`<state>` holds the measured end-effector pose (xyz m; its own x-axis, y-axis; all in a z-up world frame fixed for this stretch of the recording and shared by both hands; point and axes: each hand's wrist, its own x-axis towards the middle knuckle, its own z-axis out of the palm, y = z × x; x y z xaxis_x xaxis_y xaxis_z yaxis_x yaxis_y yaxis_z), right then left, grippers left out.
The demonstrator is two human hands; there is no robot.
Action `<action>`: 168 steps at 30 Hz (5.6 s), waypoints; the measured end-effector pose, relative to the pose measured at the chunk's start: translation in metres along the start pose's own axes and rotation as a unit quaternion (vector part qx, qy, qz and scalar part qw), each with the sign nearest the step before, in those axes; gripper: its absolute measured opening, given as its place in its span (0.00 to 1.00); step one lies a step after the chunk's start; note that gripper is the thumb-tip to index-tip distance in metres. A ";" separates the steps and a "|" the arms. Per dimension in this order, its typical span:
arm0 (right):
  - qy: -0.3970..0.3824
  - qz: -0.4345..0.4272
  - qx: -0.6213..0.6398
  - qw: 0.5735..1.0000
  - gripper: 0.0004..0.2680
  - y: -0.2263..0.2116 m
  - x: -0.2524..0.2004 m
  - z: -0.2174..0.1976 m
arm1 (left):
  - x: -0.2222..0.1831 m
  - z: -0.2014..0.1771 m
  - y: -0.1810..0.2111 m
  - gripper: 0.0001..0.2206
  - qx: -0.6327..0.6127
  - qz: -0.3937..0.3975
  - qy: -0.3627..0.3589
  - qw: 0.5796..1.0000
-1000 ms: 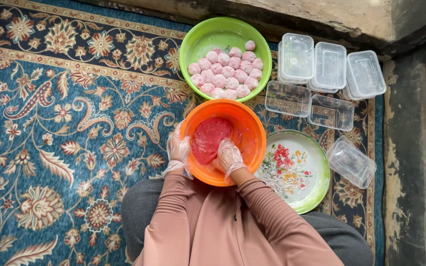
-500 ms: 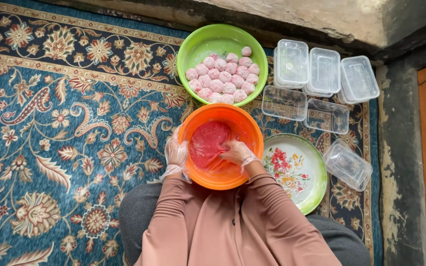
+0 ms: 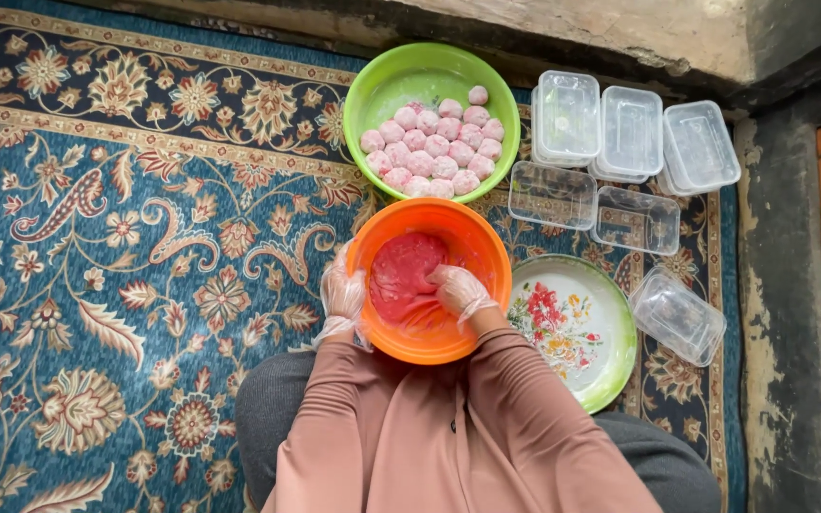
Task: Rolling dough into small balls and placing them in a bowl
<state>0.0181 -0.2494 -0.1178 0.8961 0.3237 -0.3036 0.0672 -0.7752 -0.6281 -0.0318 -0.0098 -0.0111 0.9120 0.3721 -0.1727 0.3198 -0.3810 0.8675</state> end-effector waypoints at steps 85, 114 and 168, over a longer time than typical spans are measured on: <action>0.003 0.246 0.347 0.905 0.11 -0.042 -0.061 -0.019 | -0.044 0.115 0.002 0.04 -0.665 -0.514 -0.098 0.533; 0.044 0.076 0.688 0.720 0.24 -0.071 -0.220 -0.154 | -0.133 0.097 0.096 0.28 -0.513 -0.284 -0.345 0.733; 0.171 0.128 0.408 0.888 0.09 -0.033 -0.283 -0.151 | -0.189 0.126 0.087 0.12 -0.266 -0.131 -0.409 0.863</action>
<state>-0.1713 -0.3974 0.0969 0.9265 -0.0977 -0.3634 -0.3727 -0.1041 -0.9221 -0.1438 -0.2203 0.0384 0.7719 -0.4194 -0.4778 0.5777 0.1489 0.8026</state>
